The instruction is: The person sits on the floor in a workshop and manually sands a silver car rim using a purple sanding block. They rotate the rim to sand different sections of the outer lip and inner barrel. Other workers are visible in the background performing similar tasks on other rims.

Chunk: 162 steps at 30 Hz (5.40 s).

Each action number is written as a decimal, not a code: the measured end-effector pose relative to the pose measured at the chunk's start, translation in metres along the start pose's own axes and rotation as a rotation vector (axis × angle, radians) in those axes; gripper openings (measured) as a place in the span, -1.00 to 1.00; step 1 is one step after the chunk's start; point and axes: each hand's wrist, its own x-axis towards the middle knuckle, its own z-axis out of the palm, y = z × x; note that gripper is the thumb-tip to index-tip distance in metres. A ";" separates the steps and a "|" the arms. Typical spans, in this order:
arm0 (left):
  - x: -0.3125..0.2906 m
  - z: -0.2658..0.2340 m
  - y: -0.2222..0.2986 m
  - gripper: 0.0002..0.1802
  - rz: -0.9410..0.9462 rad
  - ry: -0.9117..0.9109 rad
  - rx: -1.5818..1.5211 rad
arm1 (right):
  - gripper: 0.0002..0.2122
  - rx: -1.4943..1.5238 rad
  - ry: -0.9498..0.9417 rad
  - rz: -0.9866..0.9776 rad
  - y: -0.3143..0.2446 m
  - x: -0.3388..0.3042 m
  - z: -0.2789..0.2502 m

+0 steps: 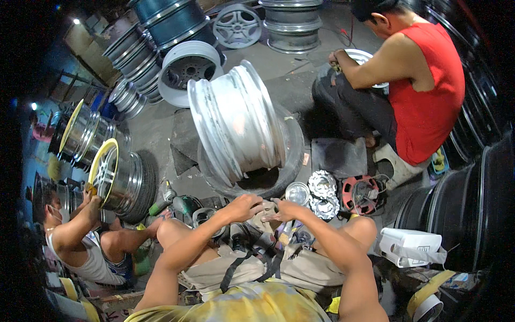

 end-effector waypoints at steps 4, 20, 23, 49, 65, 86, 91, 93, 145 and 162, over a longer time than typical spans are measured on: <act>-0.016 -0.056 0.035 -0.76 0.129 0.115 -0.234 | -0.35 0.786 -0.112 -0.106 -0.037 -0.026 -0.022; 0.097 -0.209 -0.025 -0.40 -0.474 1.193 -0.344 | -0.44 0.245 1.269 -0.274 -0.169 0.076 -0.094; 0.090 -0.203 -0.038 -0.41 -0.429 1.233 -0.381 | -0.51 0.134 1.421 -0.361 -0.200 0.087 -0.125; 0.088 -0.201 -0.037 -0.53 -0.315 1.332 -0.680 | -0.69 -0.233 0.970 -0.262 -0.257 0.154 -0.266; 0.097 -0.199 -0.055 -0.16 -0.333 1.333 -0.765 | -0.69 -0.045 1.074 -0.294 -0.159 0.052 -0.062; 0.080 -0.197 -0.064 -0.41 -0.277 1.141 -0.184 | -0.66 -0.119 0.355 0.628 0.076 0.066 0.174; 0.076 -0.189 -0.039 -0.50 -0.342 1.231 -0.187 | -0.52 0.175 0.333 0.941 0.091 0.041 0.124; 0.082 -0.187 -0.028 -0.51 -0.335 1.217 -0.217 | -0.56 0.112 0.288 0.906 0.111 0.046 0.132; 0.030 -0.109 0.028 -0.80 -0.025 0.129 -0.831 | -0.87 1.039 0.666 -0.276 -0.085 -0.084 -0.076; 0.023 -0.107 0.053 -0.75 0.267 0.061 -0.646 | -0.88 0.919 0.643 -0.206 -0.090 -0.090 -0.078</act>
